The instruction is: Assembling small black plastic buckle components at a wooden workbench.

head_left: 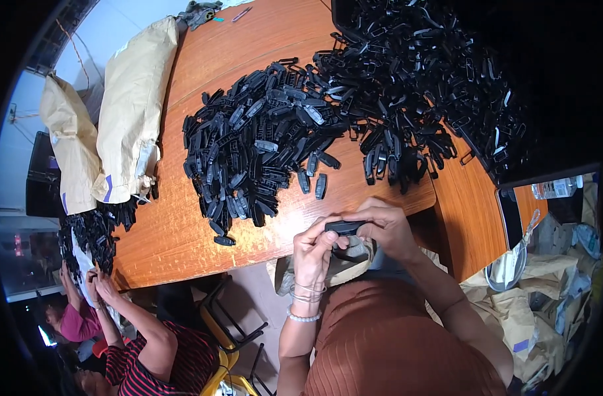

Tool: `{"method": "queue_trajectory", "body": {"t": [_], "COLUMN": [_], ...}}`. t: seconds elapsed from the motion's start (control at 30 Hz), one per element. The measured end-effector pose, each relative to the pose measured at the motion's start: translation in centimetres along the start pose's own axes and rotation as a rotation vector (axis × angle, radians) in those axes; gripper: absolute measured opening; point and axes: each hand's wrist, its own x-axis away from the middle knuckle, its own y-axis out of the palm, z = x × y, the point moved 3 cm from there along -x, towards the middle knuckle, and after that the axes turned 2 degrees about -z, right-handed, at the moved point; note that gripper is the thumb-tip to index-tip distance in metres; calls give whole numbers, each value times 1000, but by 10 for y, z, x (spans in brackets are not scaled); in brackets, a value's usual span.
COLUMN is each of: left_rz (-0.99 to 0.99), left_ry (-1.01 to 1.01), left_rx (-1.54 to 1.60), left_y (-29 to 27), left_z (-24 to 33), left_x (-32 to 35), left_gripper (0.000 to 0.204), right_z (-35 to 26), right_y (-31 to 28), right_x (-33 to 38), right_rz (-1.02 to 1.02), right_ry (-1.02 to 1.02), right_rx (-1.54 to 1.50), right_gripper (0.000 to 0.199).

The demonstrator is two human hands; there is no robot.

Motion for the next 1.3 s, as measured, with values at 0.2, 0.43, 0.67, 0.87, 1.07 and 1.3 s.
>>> {"method": "queue_trajectory", "body": {"t": [0.2, 0.43, 0.67, 0.87, 1.07, 1.3], "left_rz": [146, 239, 223, 183, 89, 58], "left_ry": [-19, 592, 402, 62, 175, 116], "left_rx": [347, -1620, -1716, -858, -1097, -891], "left_y": [-14, 9, 0, 2, 28, 18], "left_z": [-2, 25, 20, 22, 39, 41], "left_x": [-38, -65, -56, -25, -6, 6], "left_gripper": [32, 20, 19, 19, 30, 25], "right_z": [10, 11, 1, 2, -14, -31], "right_y": [-40, -53, -38, -4, 8, 3], "right_x": [-34, -57, -49, -31, -24, -22], "right_rz": [193, 86, 114, -29, 20, -158], "right_ry": [-132, -387, -228, -20, -77, -130], "right_rx": [1099, 1290, 1136, 109, 192, 284], "right_gripper": [26, 13, 15, 35, 28, 27]}}
